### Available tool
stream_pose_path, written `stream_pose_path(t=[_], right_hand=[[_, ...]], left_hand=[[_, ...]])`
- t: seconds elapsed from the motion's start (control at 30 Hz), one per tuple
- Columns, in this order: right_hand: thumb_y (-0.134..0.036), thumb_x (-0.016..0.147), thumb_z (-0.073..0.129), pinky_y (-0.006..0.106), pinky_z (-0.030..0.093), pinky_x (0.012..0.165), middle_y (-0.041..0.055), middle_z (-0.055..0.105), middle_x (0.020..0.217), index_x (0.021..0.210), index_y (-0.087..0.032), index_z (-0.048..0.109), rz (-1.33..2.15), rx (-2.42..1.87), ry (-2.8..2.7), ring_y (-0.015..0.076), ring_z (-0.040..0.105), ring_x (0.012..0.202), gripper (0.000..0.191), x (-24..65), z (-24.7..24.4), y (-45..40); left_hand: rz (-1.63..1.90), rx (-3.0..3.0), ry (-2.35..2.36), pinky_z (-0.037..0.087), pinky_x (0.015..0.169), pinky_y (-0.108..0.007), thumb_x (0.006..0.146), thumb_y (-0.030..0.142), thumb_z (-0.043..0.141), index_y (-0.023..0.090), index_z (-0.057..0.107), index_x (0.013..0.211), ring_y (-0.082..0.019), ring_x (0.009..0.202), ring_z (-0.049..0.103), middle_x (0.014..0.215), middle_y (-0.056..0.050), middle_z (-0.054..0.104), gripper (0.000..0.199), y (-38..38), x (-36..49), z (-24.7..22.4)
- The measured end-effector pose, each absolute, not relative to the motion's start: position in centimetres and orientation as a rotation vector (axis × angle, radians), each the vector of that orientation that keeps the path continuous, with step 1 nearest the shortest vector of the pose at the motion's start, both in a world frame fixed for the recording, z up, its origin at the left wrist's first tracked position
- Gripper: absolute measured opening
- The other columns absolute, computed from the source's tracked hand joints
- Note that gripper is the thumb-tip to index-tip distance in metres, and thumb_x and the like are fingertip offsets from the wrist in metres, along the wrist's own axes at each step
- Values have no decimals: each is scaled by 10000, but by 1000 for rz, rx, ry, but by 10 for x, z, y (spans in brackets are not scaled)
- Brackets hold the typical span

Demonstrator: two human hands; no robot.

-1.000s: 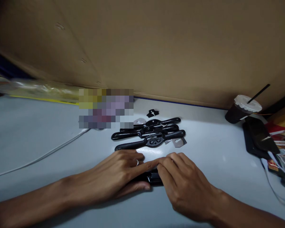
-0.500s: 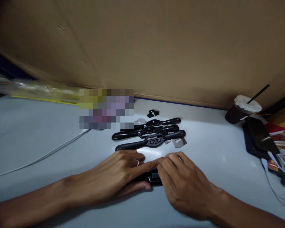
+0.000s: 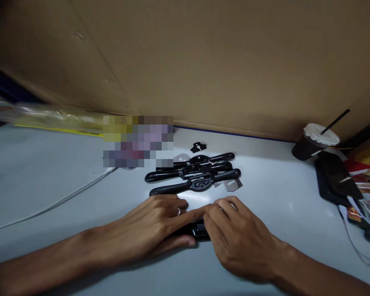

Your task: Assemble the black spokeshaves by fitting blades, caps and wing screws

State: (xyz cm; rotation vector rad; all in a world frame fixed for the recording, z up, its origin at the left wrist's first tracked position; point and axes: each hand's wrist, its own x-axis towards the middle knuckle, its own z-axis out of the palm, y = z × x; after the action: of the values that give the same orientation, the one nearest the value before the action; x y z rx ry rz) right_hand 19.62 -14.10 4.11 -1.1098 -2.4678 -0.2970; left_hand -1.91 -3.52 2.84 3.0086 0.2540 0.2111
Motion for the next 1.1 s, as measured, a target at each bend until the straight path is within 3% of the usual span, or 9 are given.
stream_pose_path(t=[0.2,0.3,0.4,0.53,0.8,0.97,1.1], right_hand=[[-21,998,341,378,513,763,137,701,911,885,-95,675,-276,-1113,-2473,231,566,869,361,197,41,-141],[-32,1003,353,377,529,753,123,702,879,885,-94,671,-235,-1065,-2442,222,575,844,345,198,40,-141],[-52,1010,364,383,555,795,132,722,952,974,-89,666,-153,-1001,-2337,225,603,920,306,201,42,-141],[-34,970,390,406,575,841,153,728,1035,1079,-88,647,-152,-984,-2278,238,622,1014,284,204,46,-141],[-49,929,513,375,561,756,112,718,897,925,-110,656,-106,-996,-2306,215,626,869,156,200,43,-141],[-71,935,567,351,545,709,85,720,831,796,-148,647,-179,-1069,-2238,200,630,819,178,198,45,-144],[-54,932,530,349,541,693,90,717,814,796,-141,648,-140,-1018,-2261,201,622,800,201,198,45,-143]], left_hand=[[223,3016,251,375,546,-305,1091,520,310,181,447,1455,-200,596,608,730,-12,625,517,-36,-19,30],[241,3010,229,368,540,-302,1092,531,282,177,520,1373,-189,590,596,725,-17,620,511,-35,-18,31],[267,2999,175,358,527,-299,1084,552,294,182,611,1208,-177,569,559,693,-14,603,503,-35,-17,32],[321,2991,179,370,523,-299,1086,548,307,174,578,1287,-175,556,547,689,-13,604,504,-34,-17,31],[251,3010,198,360,536,-300,1077,562,318,179,576,1289,-181,579,584,708,-17,615,509,-34,-18,30],[268,3001,197,362,526,-295,1078,547,355,190,574,1317,-176,559,561,702,-9,611,482,-35,-18,30],[280,2993,203,369,520,-293,1076,548,368,194,574,1330,-175,558,557,701,-9,609,482,-35,-17,30]])
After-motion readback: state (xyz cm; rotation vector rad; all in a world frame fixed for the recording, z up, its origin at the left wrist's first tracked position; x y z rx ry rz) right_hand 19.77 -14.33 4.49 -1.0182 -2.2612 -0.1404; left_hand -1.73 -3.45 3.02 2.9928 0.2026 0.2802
